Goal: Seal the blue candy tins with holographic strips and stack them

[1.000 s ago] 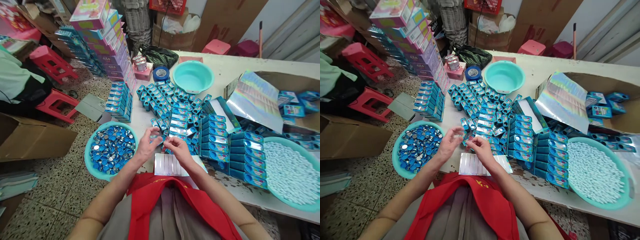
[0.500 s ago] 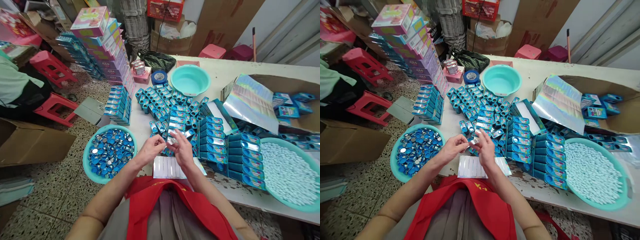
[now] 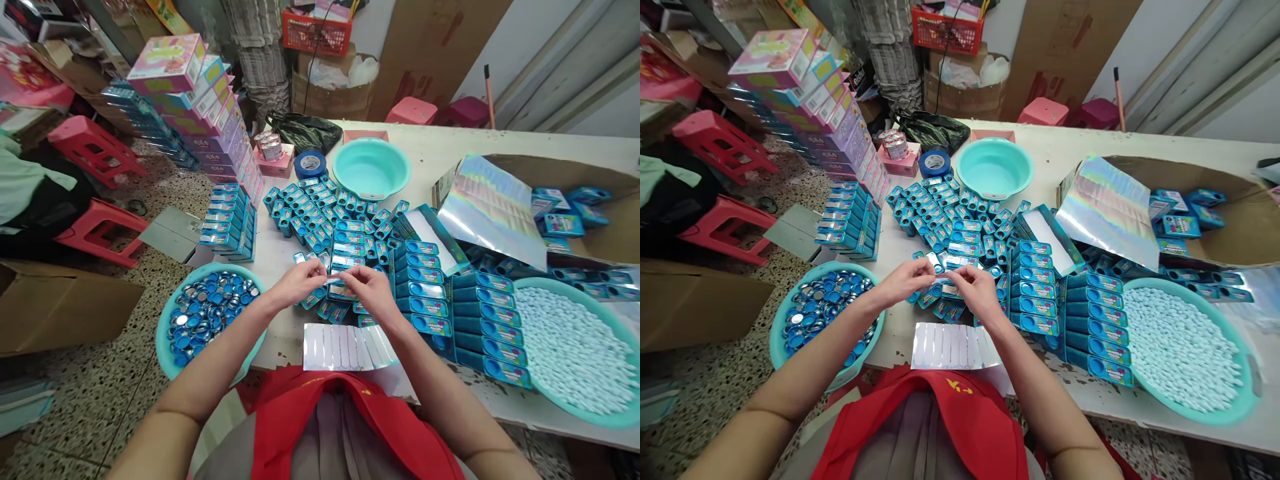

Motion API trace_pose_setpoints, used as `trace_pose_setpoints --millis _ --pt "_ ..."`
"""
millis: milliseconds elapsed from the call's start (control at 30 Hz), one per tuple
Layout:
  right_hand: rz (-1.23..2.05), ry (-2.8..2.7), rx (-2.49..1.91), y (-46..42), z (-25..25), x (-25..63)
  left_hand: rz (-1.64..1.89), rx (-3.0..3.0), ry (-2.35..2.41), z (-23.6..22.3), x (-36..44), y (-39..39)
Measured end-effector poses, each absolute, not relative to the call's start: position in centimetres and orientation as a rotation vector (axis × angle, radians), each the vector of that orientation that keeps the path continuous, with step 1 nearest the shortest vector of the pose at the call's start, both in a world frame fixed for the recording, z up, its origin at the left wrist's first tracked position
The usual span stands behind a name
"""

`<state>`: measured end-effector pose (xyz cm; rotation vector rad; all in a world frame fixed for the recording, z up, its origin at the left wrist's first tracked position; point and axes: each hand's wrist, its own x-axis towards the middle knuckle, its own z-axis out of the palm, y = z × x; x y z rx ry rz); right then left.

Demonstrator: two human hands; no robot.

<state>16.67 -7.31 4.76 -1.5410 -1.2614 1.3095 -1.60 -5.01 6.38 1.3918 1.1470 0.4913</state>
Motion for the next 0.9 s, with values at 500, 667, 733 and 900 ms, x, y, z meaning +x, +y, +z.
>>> trace_pose_setpoints --millis 500,667,733,900 --pt "0.594 -1.484 -2.08 2.3 2.0 16.5 0.408 1.486 1.029 2.1 0.5 8.1" --pt "0.601 -1.295 -1.999 2.7 0.9 17.5 0.588 1.397 1.169 0.0 1.2 7.2" --pt "0.627 -1.219 -1.946 2.6 0.7 17.8 0.607 1.424 1.357 -0.4 1.2 6.6" --pt "0.605 -1.125 -1.974 2.3 0.2 17.5 0.745 1.378 1.504 -0.8 2.8 3.1"
